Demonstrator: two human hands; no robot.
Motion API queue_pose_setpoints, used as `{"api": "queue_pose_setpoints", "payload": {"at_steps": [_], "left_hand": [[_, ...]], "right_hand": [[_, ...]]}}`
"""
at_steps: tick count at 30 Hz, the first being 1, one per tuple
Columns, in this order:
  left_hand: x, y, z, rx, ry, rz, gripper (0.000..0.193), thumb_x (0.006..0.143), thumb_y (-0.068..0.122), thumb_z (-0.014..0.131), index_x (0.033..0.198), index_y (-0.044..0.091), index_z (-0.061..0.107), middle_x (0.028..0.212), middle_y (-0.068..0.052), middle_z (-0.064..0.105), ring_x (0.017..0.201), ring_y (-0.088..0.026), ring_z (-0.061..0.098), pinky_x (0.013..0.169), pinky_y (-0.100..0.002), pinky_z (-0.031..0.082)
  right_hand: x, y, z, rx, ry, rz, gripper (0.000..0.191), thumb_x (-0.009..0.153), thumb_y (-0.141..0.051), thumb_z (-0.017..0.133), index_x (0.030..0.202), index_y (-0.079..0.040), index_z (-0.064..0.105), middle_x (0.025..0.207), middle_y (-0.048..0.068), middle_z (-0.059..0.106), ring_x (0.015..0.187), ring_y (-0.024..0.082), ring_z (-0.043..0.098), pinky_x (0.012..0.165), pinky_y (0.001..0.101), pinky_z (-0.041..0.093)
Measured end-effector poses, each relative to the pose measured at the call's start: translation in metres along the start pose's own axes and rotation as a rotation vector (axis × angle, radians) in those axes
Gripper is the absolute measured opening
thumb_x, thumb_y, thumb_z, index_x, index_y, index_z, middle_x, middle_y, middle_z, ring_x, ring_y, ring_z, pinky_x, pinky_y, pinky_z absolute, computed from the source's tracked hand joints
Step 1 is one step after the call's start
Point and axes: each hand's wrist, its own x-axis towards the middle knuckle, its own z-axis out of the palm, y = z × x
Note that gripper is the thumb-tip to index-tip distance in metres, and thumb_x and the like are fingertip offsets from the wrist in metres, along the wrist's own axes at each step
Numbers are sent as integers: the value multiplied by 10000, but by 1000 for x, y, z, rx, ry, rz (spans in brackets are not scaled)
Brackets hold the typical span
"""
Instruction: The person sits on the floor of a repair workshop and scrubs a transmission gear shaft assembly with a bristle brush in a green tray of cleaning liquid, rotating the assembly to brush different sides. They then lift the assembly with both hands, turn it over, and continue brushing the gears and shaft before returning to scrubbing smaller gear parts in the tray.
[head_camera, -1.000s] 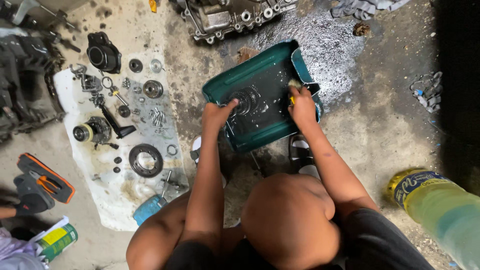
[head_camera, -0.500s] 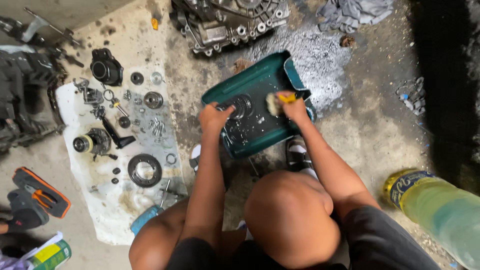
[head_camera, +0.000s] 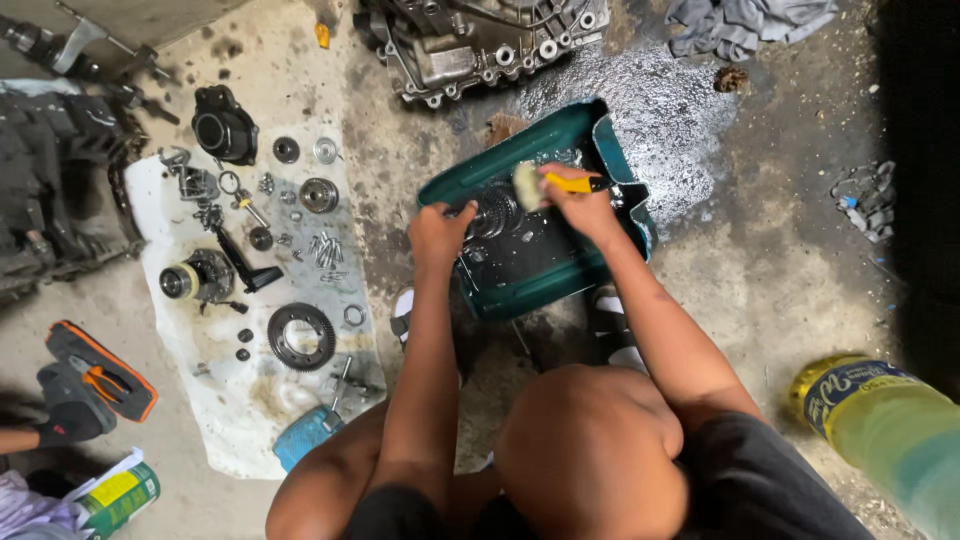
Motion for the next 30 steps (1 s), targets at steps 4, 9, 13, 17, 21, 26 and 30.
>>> {"api": "queue_pose_setpoints", "payload": {"at_steps": [4,9,13,17,21,26,30], "left_hand": [[4,1,1,49,233,208,624,712,554,906,920,-21,783,667,-163,708,648,-296,714,629,-404,570],[-2,7,-4,-55,-40,-73,603,776,533,789,1025,-16,776,619,-150,700,546,-265,717,632,-381,586],[-5,11,-6,20,5,-1,674,792,534,821,1075,-71,730,595,-172,695,547,-238,721,654,-351,574],[-8,16,-7,-30,4,-27,686,761,535,817,1088,-60,722,605,-149,701,532,-246,728,624,-361,580],[-15,22,-11,-44,-53,-44,651,783,558,783,980,-61,745,629,-147,708,546,-255,732,618,-382,592],[-8,22,-4,29,-9,-10,604,783,574,775,930,-12,762,651,-189,727,634,-303,746,707,-414,585],[0,11,10,89,136,69,684,739,594,823,959,-49,752,852,-261,734,853,-396,731,812,-468,565]], "right_hand": [[-3,5,7,285,-48,152,259,950,-112,708,1188,-11,705,1156,35,729,960,113,705,807,298,647],[-1,11,2,35,-11,71,249,992,-107,726,1218,-2,731,1129,87,752,970,144,697,854,321,620],[-2,14,0,316,-75,204,279,952,-88,725,1222,-18,713,1153,61,714,981,124,677,837,319,646],[-4,18,4,-106,153,-42,218,1006,-66,709,1212,-3,741,1127,54,767,953,141,706,869,337,609],[-11,19,6,402,-46,168,259,963,-90,706,1211,-14,702,1149,37,702,963,118,683,837,333,655],[-20,18,6,-123,117,22,230,1041,-102,703,1241,9,731,1071,70,761,932,143,698,855,324,592],[-22,20,10,327,-60,107,242,996,-92,694,1216,9,693,1125,44,700,965,113,680,837,311,648]]}}
